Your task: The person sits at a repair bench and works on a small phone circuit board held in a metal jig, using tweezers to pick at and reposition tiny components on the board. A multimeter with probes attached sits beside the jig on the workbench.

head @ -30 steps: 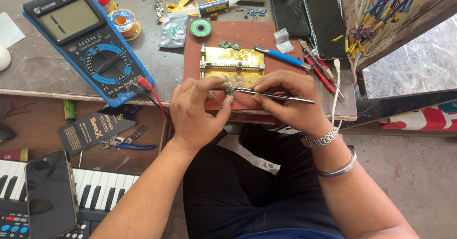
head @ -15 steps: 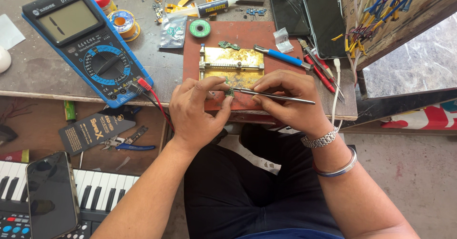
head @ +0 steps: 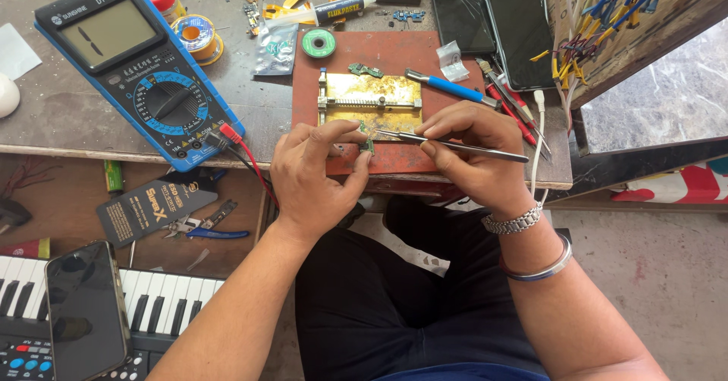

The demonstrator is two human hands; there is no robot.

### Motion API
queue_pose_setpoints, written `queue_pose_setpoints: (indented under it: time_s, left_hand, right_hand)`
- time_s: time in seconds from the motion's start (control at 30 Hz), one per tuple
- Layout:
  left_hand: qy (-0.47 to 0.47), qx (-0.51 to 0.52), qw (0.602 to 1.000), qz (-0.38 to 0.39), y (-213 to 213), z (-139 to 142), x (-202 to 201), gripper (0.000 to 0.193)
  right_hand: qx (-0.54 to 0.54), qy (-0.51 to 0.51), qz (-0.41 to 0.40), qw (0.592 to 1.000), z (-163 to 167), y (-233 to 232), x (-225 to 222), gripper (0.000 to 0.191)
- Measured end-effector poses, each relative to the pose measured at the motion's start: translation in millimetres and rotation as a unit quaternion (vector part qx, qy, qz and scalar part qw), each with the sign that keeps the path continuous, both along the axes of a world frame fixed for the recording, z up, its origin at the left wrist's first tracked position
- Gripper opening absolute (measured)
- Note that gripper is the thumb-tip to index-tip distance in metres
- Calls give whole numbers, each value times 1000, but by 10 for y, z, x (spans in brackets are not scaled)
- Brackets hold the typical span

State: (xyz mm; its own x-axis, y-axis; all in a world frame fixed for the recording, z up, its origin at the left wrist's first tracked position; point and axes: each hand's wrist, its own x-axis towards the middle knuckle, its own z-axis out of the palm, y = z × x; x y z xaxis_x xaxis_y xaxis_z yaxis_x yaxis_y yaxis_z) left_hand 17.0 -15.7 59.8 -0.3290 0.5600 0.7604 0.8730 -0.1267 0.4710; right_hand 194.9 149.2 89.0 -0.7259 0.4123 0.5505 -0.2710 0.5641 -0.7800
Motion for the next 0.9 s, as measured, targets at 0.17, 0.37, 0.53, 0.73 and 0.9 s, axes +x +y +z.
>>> queue_pose_setpoints:
  time_s: [0.17, 0.37, 0.53, 0.73, 0.9]
  left_hand:
    - [-4, 4, 1000, -1, -2, -6, 0, 44]
    - [-3, 5, 1000, 1, -3, -18, -7, 46]
    - [-2, 3, 1000, 8, -27, -30, 1, 46]
    - [-8, 8, 1000, -6, -65, -33, 6, 49]
    - [-5, 7, 1000, -9, -57, -31, 4, 50]
  right_hand:
    - [23, -6, 2, 1000, 13, 10, -10, 14]
    - [59, -17, -14, 998, 26, -6, -27, 14]
    - [84, -33, -17, 996, 28, -46, -53, 15]
    - [77, -54, -17, 995, 32, -97, -49, 15]
    - [74, -57, -26, 995, 15, -91, -50, 13]
